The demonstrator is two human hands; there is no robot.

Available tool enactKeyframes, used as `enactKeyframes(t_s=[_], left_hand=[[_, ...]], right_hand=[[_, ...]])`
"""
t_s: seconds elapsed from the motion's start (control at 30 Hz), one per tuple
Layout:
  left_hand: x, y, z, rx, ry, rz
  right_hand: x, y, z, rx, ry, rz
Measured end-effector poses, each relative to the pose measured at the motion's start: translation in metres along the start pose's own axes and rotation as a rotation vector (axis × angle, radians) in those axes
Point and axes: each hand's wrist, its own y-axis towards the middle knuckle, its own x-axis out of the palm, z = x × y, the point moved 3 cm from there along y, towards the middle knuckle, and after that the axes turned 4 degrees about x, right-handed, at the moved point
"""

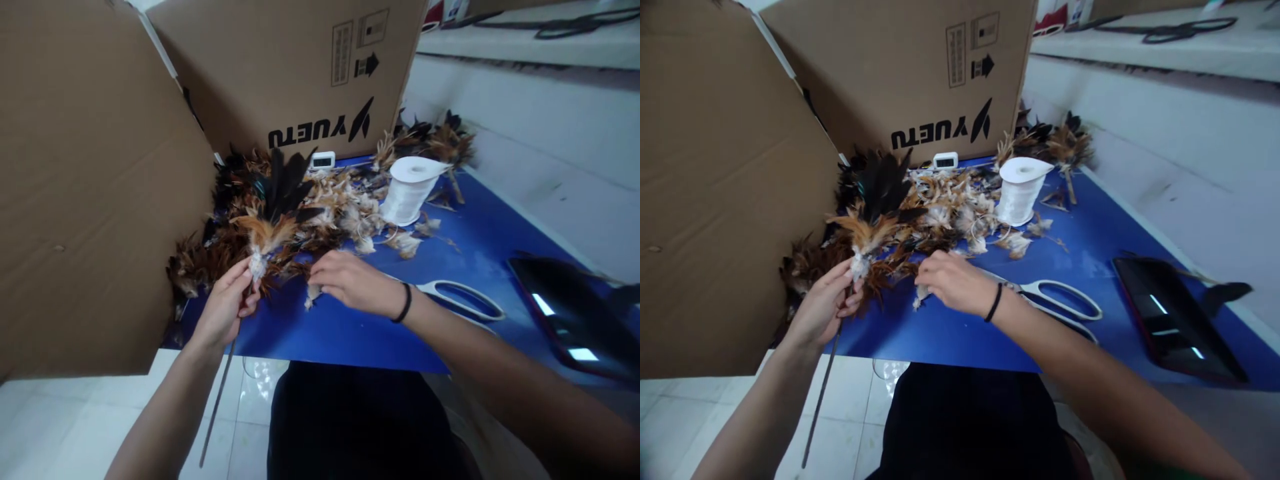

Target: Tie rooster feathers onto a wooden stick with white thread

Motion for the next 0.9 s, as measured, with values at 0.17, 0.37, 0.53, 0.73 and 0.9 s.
enactKeyframes(t_s=[0.17,0.37,0.53,0.73,0.9], left_hand=[[0.010,0.004,-0.015,-0.009,0.024,-0.028],[0.015,0.004,-0.026,-0.006,0.057,-0.045],[0.020,0.003,-0.034,-0.004,0.119,-0.075],[0.029,-0.001,-0.033,0.030,0.221,-0.170],[0.031,-0.006,-0.030,0.000,0.283,-0.171]], right_hand=[[0.032,-0.001,-0.019,-0.077,-0.201,-0.029],[0.007,-0.004,-0.032,-0.019,0.011,0.102],[-0.013,0.006,-0.041,-0.026,0.203,0.235],[-0.006,0.019,-0.043,-0.063,0.076,0.211],[-0.009,0.021,-0.047,-0.063,-0.107,0.185]])
